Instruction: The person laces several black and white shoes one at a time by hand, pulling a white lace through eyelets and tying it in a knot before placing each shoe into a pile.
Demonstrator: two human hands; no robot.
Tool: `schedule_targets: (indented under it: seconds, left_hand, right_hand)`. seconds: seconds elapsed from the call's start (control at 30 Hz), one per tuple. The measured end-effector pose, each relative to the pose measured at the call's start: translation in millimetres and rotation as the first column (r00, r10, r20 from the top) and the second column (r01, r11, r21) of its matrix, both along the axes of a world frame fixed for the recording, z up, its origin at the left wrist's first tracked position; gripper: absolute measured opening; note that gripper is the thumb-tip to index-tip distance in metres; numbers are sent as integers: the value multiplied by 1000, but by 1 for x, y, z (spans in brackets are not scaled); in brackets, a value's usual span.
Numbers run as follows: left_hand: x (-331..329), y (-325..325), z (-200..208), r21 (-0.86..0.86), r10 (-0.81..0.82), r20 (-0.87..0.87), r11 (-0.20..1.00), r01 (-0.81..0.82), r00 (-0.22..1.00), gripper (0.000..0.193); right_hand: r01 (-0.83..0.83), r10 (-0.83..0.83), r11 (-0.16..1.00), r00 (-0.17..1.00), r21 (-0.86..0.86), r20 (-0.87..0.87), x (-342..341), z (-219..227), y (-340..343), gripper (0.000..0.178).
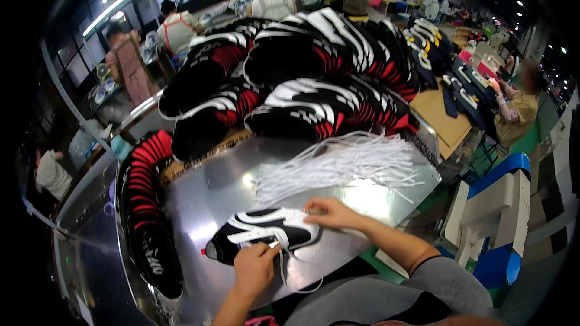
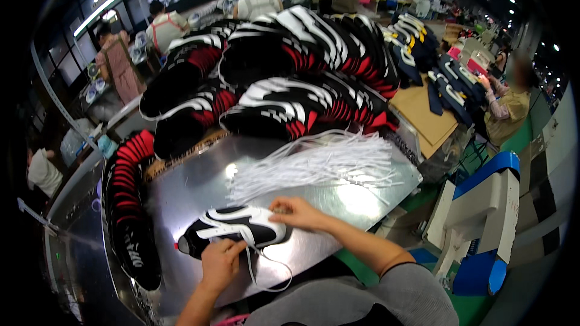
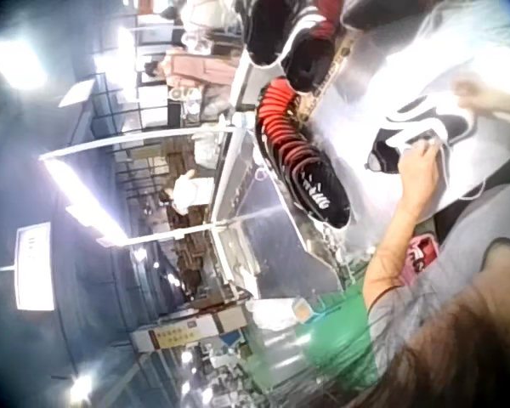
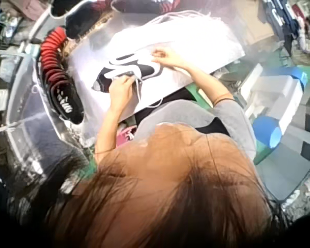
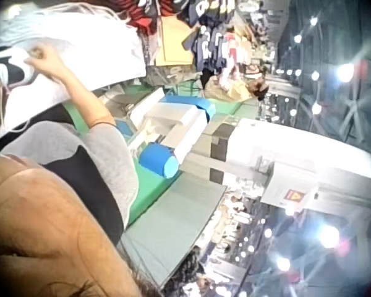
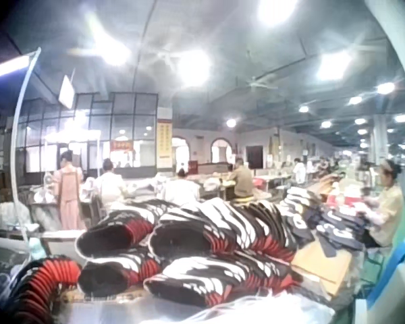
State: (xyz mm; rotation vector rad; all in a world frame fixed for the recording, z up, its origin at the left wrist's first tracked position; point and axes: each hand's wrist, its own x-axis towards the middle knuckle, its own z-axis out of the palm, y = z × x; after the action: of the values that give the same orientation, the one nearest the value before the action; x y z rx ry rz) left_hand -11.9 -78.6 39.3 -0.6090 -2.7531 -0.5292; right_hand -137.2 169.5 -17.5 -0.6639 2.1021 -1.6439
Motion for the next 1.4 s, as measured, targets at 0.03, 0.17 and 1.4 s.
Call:
schedule_targets:
  seconds: [0.03, 0.17, 1.4]
  left_hand:
    - [1, -2, -2, 4, 6, -13, 1000, -6, 1000, 30]
    - [-5, 18, 1, 21, -32, 89, 999, 30, 995, 27]
    - [-35, 8, -26, 535, 72, 600, 704, -467, 796, 14]
  right_hand:
    - [-9, 11, 999, 997, -31, 76, 6, 7, -1, 32]
    - [167, -168, 985, 985, 34, 30, 21, 13, 2, 55]
    - [139, -140, 990, 958, 24, 251, 8, -1, -9, 48]
